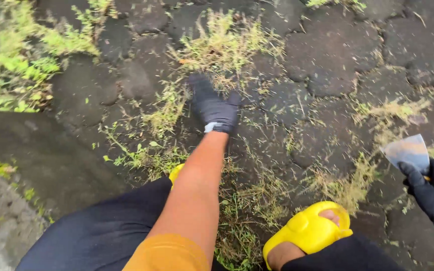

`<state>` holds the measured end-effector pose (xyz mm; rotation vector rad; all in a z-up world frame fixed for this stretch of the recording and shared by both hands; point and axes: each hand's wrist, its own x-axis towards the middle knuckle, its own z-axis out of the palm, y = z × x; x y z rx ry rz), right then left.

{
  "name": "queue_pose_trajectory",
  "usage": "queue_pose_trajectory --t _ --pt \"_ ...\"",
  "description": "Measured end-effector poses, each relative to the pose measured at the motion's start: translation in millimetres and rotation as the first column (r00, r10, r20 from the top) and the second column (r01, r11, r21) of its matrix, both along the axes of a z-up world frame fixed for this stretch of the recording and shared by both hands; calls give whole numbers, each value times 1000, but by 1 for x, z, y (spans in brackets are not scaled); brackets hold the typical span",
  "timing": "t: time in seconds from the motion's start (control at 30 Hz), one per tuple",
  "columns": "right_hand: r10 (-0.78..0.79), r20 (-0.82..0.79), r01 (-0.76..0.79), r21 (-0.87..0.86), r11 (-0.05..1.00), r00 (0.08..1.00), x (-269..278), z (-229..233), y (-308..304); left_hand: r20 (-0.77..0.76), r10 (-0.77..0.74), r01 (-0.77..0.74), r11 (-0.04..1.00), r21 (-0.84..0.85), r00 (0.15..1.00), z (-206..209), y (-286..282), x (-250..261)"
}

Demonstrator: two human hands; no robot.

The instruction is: Removing weeds from between stone pavers using a scraper and hands.

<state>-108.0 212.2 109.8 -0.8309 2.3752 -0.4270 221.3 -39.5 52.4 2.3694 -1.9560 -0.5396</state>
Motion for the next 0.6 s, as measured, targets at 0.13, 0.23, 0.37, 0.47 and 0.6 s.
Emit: queue_pose_trajectory --t 0.13,0.23,0.37,0.47,0.6 --pt "6 43 -6 0 1000 999 -5 -7 2 335 451 -449 889 -87 827 -9 -18 56" --pt "-5 75 3 25 1000 997 -9 -18 5 214 171 -227 935 274 962 12 -16 52" --pt "7 136 5 -92 996 991 -39 -70 27 -139 -398 412 765 495 907 31 18 -4" --pt "6 155 13 -121 993 988 -45 -80 25 -539 -634 766 642 33 555 -10 43 -21" --pt "-4 181 34 -161 986 983 -46 -80 33 -735 -190 352 933 70 651 -6 -18 -29"
